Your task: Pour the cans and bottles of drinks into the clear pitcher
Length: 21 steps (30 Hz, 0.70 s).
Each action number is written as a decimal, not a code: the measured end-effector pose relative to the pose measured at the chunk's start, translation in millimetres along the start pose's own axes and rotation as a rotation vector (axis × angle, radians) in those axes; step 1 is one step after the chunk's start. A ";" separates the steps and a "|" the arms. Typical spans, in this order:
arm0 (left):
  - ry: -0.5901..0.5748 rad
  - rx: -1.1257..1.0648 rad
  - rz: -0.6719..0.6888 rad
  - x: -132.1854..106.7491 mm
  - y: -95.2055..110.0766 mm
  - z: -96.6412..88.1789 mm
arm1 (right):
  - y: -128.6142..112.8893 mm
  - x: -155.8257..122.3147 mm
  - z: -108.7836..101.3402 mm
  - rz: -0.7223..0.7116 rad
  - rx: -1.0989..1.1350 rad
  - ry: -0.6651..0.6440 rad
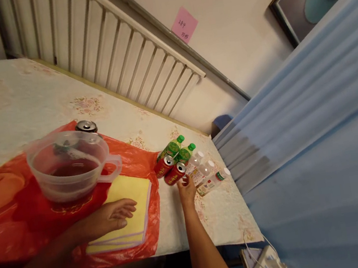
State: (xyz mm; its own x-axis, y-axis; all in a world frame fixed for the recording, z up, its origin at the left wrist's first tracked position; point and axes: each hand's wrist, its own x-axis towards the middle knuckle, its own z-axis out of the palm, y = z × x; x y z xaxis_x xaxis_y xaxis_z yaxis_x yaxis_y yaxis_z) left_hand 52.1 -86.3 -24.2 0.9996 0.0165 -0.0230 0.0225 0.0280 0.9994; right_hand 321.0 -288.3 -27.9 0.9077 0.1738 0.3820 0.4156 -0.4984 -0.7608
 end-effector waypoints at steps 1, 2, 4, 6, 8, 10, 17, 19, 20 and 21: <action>-0.002 0.005 0.000 0.2 -0.7 0.1 | 5.2 -1.9 6.3 0.012 0.016 -0.022; -0.006 0.007 0.002 0.4 -1.5 0.1 | 8.9 -3.4 12.8 0.019 0.033 -0.043; -0.014 0.004 0.006 0.7 -3.1 -0.2 | 13.1 -6.1 24.9 0.022 0.057 -0.064; -0.015 0.004 0.004 0.9 -3.9 -0.4 | 15.7 -9.6 34.0 0.022 0.061 -0.057; -0.005 0.000 -0.005 1.0 -3.6 -0.5 | 18.6 -14.0 39.7 0.019 0.048 -0.035; 0.003 -0.009 -0.016 1.4 -3.0 -0.3 | 22.2 -18.0 43.1 0.011 0.032 -0.013; -0.013 -0.002 -0.039 4.2 -6.2 0.3 | 34.2 -19.1 50.3 -0.011 0.004 0.019; -0.009 -0.003 -0.039 5.2 -7.9 0.3 | 36.6 -18.0 51.7 -0.010 -0.003 0.025; -0.005 -0.005 -0.038 5.6 -8.5 0.3 | 37.5 -17.7 52.1 -0.011 -0.005 0.027; 0.000 -0.009 -0.038 6.0 -9.1 0.3 | 38.1 -17.7 52.5 -0.012 -0.007 0.028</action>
State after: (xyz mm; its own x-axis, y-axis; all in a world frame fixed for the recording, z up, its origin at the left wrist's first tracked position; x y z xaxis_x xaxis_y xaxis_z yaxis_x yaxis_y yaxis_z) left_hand 57.9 -86.8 -33.4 0.9981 0.0152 -0.0605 0.0599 0.0371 0.9975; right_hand 323.8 -265.8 -91.2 0.9006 0.1562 0.4057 0.4261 -0.5021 -0.7525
